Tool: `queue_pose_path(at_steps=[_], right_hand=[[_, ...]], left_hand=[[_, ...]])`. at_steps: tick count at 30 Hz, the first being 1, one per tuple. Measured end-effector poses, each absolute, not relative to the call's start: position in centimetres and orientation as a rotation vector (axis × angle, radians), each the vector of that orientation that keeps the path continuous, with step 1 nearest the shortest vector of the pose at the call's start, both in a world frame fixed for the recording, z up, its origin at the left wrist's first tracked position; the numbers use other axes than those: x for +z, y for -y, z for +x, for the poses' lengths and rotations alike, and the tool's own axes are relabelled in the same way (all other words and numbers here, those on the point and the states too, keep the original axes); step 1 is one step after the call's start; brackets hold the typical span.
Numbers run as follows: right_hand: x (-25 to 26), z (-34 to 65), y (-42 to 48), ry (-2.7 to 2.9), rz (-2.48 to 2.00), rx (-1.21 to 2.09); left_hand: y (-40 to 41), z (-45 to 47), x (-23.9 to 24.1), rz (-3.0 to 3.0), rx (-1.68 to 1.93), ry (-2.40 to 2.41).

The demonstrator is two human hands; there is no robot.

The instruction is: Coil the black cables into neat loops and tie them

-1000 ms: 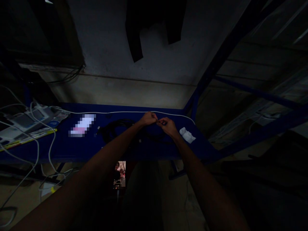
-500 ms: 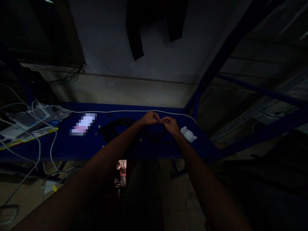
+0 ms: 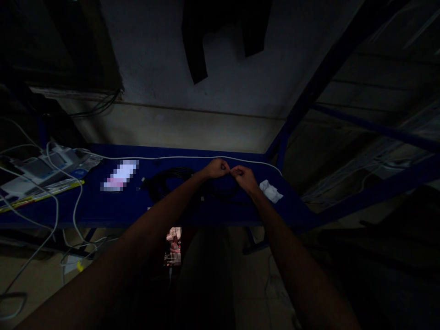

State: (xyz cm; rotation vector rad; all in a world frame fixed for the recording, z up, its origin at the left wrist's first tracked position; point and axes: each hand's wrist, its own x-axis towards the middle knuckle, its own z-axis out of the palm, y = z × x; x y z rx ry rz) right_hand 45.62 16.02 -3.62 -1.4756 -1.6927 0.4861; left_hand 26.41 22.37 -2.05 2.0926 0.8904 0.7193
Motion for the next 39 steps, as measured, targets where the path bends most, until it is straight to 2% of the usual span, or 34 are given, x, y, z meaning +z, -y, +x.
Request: queue_pose_path(at_steps=[28, 39], right_hand=[[-4.17, 45.57, -16.58, 1.806, -1.434, 0.286], [-3.37, 45.23, -15.87, 1.716, -1.49, 0.354]], left_hand=[[-21.61, 26.01, -1.23, 2.134, 0.75, -0.965], [-22.18, 26.13, -2.04, 2.113, 0.769, -0.914]])
